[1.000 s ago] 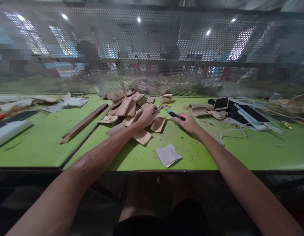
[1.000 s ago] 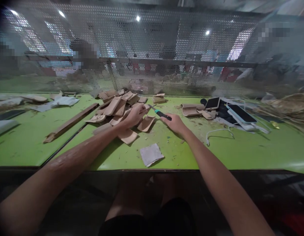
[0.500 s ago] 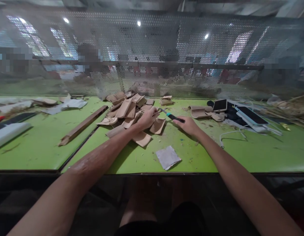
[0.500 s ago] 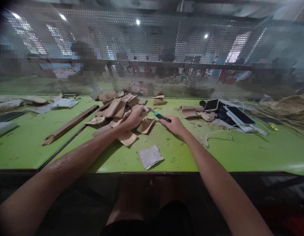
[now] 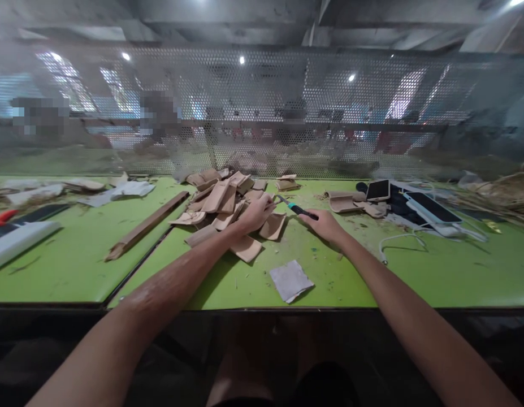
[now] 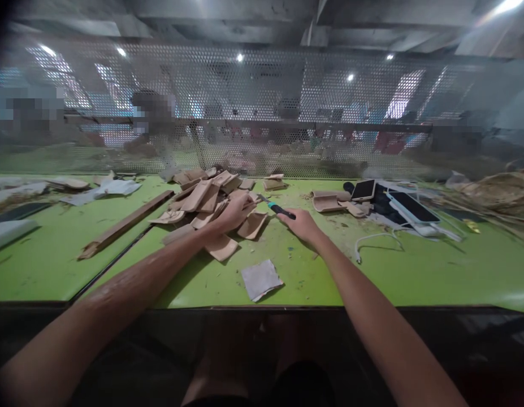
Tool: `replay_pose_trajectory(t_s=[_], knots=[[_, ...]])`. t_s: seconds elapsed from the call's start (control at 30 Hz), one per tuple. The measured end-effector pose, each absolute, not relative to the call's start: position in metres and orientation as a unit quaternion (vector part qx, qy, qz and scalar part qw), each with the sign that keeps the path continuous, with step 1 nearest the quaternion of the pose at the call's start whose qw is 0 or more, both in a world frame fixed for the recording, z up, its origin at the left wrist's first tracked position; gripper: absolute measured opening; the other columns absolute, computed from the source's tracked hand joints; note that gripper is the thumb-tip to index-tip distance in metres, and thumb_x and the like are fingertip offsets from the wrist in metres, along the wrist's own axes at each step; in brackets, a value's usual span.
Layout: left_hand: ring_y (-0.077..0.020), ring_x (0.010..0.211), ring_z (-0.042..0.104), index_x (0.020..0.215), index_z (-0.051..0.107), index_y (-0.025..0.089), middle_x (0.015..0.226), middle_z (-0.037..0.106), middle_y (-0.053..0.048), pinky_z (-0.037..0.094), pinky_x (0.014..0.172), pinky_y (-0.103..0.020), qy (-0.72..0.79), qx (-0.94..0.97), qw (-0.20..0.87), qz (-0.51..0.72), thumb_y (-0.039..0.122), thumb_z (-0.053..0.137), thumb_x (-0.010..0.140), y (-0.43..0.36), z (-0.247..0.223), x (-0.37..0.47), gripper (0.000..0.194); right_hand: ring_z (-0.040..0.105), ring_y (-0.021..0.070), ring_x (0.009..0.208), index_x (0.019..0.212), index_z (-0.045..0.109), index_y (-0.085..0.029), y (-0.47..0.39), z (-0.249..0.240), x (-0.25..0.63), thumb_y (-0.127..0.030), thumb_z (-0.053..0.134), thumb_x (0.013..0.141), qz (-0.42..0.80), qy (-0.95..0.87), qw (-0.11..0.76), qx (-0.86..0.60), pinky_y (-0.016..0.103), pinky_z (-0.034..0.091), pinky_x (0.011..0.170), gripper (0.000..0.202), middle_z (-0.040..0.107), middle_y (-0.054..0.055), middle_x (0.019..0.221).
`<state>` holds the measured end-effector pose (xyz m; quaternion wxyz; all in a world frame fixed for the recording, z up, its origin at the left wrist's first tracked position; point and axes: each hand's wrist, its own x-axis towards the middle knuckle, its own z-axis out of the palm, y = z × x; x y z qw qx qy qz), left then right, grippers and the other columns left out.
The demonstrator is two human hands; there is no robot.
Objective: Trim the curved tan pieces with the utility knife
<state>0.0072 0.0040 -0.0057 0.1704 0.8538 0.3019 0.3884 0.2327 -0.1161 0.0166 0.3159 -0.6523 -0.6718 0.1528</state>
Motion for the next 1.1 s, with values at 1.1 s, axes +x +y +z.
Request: replay_pose_trajectory(t_s=[1.1], knots=[[-0.0177,0.07,0.055,0.085,0.055,0.02,0.076,0.063,-0.004,0.038,0.064,-0.029,0.339,0.857,0.155,0.356,0.033,0.051,0.096,0.0036,-0.0035,0.0078,0.017,0.054,0.0195,0.065,0.103,0.074,-0.016,-0.1155,0.0184,0.2312,-0.063,0.049,0.09,0.175,-0.671,0.297,-0.656,0.031,0.037,0.06,0.055,0.068,0.008,0.078]])
